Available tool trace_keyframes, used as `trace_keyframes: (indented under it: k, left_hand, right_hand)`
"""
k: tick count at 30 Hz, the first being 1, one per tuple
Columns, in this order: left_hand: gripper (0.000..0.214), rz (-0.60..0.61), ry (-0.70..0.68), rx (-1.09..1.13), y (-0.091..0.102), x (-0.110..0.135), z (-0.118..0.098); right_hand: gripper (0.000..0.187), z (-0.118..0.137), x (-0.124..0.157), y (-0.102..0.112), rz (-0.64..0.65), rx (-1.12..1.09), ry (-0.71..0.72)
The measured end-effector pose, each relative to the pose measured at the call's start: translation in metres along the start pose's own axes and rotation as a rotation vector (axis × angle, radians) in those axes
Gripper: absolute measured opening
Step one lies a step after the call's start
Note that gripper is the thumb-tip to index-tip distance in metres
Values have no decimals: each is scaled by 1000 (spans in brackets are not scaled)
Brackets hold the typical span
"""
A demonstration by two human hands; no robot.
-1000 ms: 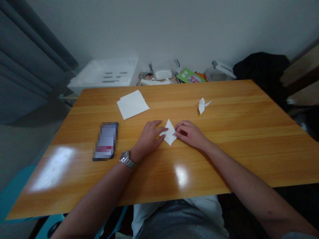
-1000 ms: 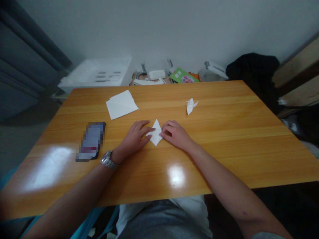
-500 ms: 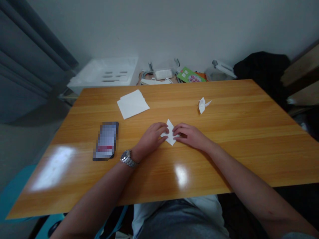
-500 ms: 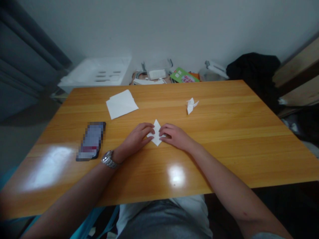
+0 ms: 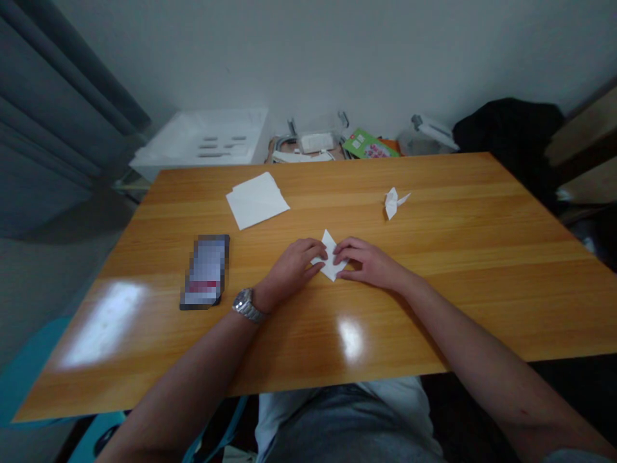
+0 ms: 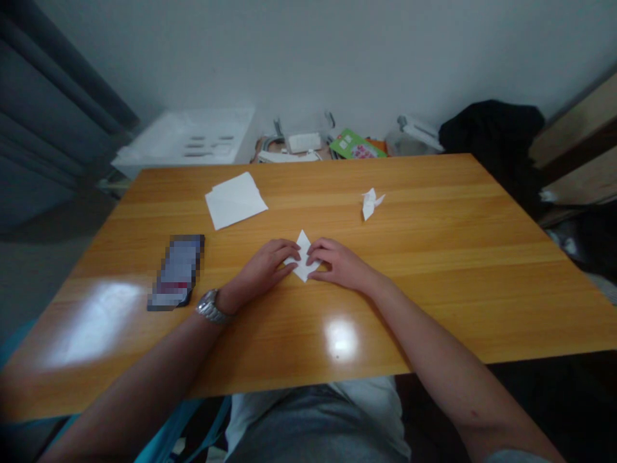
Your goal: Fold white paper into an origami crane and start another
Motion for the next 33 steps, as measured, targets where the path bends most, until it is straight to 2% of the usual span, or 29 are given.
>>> trace_keyframes:
  k: [19, 28, 33]
  left_hand:
    - [11, -14, -3, 5, 1, 0, 0]
    - [10, -26, -4, 4, 0, 0, 1]
    - [19, -25, -1, -2, 1, 0, 1]
  right_hand:
    - [6, 5, 0, -3, -1, 16, 63]
    - [8, 8, -1, -7, 28, 32, 70]
    - [8, 9, -3, -7, 35, 23, 50]
Point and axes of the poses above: each hand's wrist, its own x-axis away from the middle knuckle, its own y-axis out of the back of the hand, z = x × y, the point moved 8 cm from there along -x, towards the middle knuckle, and after that the axes turned 11 degrees about -x, right-handed, at the moved point
